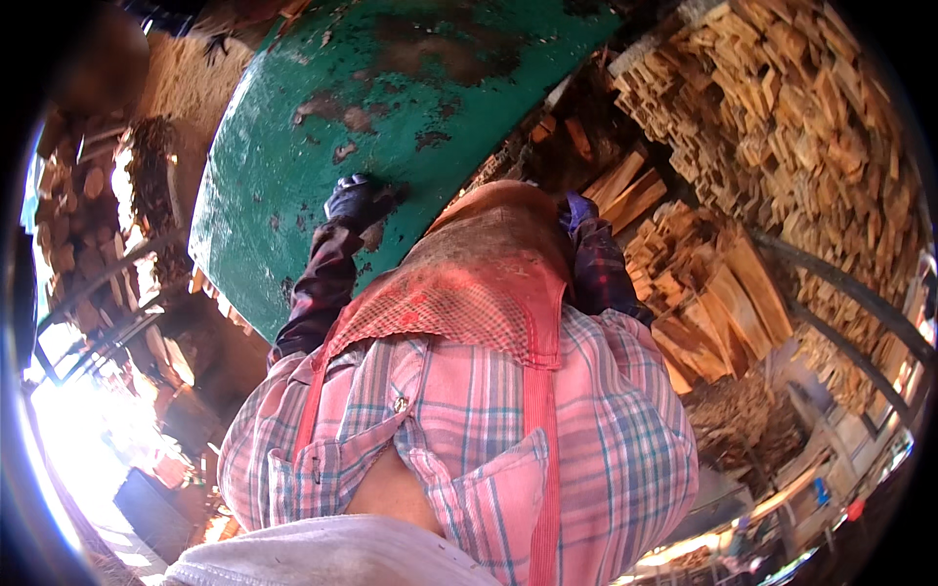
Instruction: The person picks up wooden planks from a green workbench and places them into a large pile of lumber. The person handles the wood by hand, moving pieces from the table to the stack repeatedly.
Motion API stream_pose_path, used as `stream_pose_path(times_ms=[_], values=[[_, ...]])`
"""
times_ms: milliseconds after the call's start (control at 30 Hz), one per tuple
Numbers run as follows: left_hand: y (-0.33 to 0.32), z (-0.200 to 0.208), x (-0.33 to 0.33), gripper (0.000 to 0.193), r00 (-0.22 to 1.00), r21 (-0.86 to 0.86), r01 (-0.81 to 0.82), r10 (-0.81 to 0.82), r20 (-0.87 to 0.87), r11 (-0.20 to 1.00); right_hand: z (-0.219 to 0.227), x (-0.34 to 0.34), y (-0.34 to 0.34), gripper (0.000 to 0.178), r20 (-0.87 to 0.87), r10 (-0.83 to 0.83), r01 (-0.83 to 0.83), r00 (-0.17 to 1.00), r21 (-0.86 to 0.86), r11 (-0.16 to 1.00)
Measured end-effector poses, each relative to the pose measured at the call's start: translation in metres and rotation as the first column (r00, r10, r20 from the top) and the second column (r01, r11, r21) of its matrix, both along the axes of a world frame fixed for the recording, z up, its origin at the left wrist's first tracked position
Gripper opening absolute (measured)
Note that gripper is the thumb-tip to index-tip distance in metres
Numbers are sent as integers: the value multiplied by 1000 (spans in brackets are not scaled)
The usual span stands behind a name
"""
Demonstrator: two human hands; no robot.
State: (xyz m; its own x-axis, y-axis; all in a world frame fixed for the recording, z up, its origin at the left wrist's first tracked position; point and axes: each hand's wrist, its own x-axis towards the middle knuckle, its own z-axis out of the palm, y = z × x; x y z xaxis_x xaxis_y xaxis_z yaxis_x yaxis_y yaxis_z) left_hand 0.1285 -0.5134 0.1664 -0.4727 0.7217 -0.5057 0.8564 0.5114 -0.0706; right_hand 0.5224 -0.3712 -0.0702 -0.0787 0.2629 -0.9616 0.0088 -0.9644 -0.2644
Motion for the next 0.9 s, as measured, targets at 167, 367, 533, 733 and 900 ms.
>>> stream_pose_path(times_ms=[167,367,533,733,900], values=[[65,-22,-80,53,928,-276,111,-1,372,955,1,34,-36,41,32,-186,187,982,-33,982],[250,-39,-115,33,527,52,-161,41,849,985,-2,89,-26,34,181,-315,328,932,-50,943],[432,-68,-155,42,570,179,-494,162,806,851,-40,167,-10,31,275,282,-383,919,455,804],[569,-35,-123,46,965,762,-172,-47,257,625,2,132,30,22,146,-446,454,883,-30,890],[596,-51,-132,49,914,639,-320,49,404,700,4,140,45,42,227,-450,478,864,-87,874]])
